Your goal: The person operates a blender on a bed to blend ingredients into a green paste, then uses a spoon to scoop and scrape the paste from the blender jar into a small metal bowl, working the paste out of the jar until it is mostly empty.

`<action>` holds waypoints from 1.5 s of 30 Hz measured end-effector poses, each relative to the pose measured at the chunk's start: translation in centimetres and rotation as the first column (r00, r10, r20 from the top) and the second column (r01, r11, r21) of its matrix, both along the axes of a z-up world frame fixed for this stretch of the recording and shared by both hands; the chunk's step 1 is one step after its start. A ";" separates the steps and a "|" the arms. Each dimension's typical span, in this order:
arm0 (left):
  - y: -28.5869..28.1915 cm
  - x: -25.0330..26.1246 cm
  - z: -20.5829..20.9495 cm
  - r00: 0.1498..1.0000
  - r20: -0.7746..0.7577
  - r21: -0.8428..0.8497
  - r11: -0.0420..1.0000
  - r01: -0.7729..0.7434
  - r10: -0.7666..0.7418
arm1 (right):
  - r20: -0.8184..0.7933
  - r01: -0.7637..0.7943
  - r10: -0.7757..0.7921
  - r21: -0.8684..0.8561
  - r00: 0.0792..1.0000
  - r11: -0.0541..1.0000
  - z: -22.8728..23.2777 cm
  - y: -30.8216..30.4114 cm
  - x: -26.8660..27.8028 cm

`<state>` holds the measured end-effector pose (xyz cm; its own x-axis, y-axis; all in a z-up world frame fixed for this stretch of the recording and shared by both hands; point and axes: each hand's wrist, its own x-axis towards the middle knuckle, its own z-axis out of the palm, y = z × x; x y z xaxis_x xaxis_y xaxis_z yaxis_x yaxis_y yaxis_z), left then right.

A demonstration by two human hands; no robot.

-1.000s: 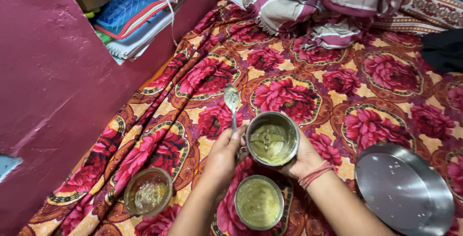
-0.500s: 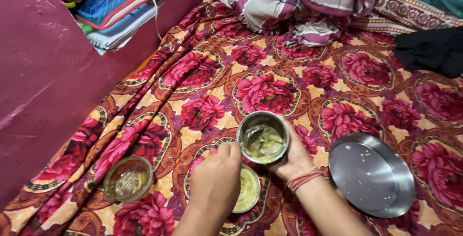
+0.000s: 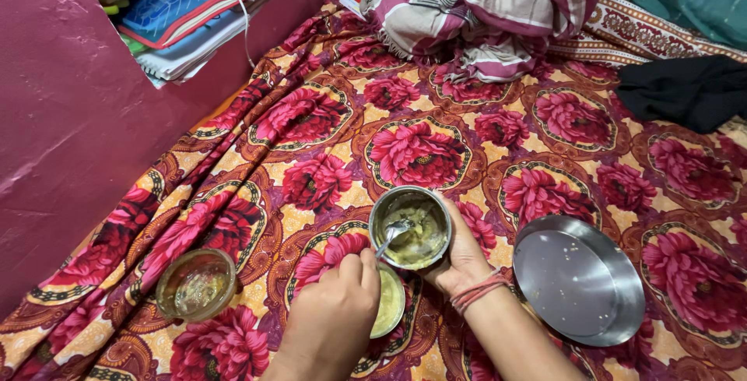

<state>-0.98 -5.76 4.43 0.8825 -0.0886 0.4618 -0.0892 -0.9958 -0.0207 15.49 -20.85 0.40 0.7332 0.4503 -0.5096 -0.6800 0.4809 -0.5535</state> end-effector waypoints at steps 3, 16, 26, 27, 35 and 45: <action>-0.3 0.1 -0.2 0.999 -0.052 0.000 1.000 0.003 -0.003 | 0.002 -0.021 0.021 -0.001 1.000 1.000 0.0 0.0 0.1; -0.2 -0.4 -0.6 0.993 -0.117 0.007 1.000 -0.003 0.004 | 0.036 0.007 -0.007 0.000 0.999 1.000 -0.4 -0.2 0.2; -0.5 -0.6 -0.6 0.983 -0.183 0.000 1.000 0.020 -0.020 | 0.175 -0.002 0.007 -0.032 0.985 0.999 0.4 0.0 0.0; -0.4 -0.8 -0.5 0.986 -0.159 -0.007 0.999 0.041 -0.042 | 0.192 0.001 0.007 -0.041 0.981 0.999 0.4 -0.1 -0.1; 1.0 0.3 -0.6 0.986 -0.133 0.103 0.991 -0.089 0.103 | 0.280 -0.004 0.034 -0.106 0.959 0.994 0.8 0.2 -1.1; 0.9 -1.3 -2.3 0.988 -0.149 -0.227 0.971 -0.079 0.045 | 0.408 0.022 0.033 -0.130 0.913 0.991 2.0 1.1 -2.5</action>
<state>-2.32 -4.89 2.16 0.9408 0.0630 0.3331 -0.0125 -0.9755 0.2198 13.03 -19.74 2.39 0.8871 0.4055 -0.2204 -0.3839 0.3833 -0.8401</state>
